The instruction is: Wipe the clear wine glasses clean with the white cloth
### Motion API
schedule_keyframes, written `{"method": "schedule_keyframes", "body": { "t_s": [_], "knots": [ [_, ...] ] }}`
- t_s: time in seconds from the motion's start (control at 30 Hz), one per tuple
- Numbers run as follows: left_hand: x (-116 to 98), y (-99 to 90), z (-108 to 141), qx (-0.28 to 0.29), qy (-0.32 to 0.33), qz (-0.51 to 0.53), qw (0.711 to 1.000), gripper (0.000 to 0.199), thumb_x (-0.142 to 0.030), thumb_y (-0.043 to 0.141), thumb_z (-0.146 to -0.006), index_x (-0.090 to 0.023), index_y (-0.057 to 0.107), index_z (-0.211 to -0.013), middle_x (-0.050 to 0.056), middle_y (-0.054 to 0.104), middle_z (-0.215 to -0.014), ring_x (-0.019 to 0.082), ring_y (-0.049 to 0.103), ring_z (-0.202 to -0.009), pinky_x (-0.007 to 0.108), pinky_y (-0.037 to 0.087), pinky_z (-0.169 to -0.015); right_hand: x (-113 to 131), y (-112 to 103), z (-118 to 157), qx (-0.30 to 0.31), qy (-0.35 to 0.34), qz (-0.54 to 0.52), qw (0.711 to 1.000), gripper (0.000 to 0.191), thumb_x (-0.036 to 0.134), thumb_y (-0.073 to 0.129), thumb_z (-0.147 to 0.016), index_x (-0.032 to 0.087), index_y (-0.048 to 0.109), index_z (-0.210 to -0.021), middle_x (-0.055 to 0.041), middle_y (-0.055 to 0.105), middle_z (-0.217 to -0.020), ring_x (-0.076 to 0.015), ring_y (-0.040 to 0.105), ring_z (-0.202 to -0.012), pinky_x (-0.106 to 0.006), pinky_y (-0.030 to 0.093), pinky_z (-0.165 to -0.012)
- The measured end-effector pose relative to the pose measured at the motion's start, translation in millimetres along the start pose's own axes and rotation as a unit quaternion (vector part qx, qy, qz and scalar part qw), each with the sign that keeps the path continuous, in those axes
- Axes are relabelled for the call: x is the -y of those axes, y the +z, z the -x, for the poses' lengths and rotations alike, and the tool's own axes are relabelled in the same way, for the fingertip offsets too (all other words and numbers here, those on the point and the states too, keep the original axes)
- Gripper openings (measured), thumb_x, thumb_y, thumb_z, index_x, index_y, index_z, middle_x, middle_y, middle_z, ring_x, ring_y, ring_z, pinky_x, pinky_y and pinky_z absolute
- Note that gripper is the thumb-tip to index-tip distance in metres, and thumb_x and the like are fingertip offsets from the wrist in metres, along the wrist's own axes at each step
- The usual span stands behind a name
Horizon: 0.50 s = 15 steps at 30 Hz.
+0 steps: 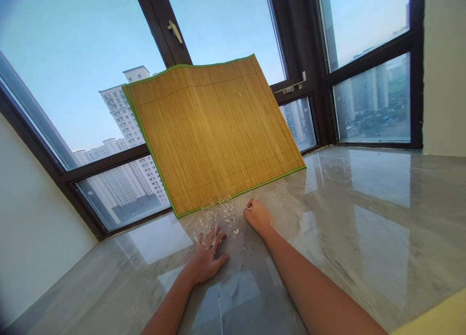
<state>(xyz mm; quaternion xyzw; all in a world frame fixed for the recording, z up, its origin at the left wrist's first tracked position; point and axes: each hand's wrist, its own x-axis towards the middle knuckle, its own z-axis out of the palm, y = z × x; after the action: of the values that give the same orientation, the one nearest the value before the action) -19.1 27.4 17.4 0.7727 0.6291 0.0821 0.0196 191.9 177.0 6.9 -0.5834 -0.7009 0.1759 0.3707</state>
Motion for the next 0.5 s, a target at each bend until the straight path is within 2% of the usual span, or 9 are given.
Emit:
{"method": "schedule_keyframes", "body": {
  "t_s": [0.1,0.17,0.5],
  "knots": [
    [3.7,1.9,-1.9,0.002,0.026,0.008,1.0,0.066,-0.05,0.054,-0.091,-0.021,0.046,-0.15,0.01,0.028,-0.167,0.028,0.018,-0.157,0.053,0.013,-0.128,-0.3,0.8,0.0,-0.002,-0.002,0.001,1.0,0.015,0.024,0.055,-0.089,0.018,0.067,-0.095,-0.0093,0.074,-0.101,-0.0218,0.065,-0.091,-0.029,0.035,-0.068],
    [4.3,2.5,-2.7,0.005,0.029,0.007,1.0,0.065,-0.047,0.053,-0.092,-0.019,0.046,-0.15,0.011,0.028,-0.167,0.026,0.017,-0.157,0.05,0.014,-0.128,-0.5,1.3,0.0,-0.002,-0.001,0.001,1.0,0.015,0.024,0.054,-0.089,0.018,0.067,-0.095,-0.0095,0.074,-0.101,-0.0223,0.065,-0.091,-0.03,0.034,-0.068],
    [1.6,-2.6,-1.6,0.007,-0.017,-0.006,1.0,0.059,-0.048,0.046,-0.095,-0.023,0.049,-0.148,0.008,0.034,-0.165,0.029,0.024,-0.155,0.057,0.009,-0.127,-2.2,2.0,-0.5,-0.004,-0.002,-0.005,1.0,0.017,0.026,0.055,-0.088,0.018,0.067,-0.095,-0.0097,0.074,-0.1,-0.0227,0.065,-0.09,-0.03,0.034,-0.067]
  ]
}}
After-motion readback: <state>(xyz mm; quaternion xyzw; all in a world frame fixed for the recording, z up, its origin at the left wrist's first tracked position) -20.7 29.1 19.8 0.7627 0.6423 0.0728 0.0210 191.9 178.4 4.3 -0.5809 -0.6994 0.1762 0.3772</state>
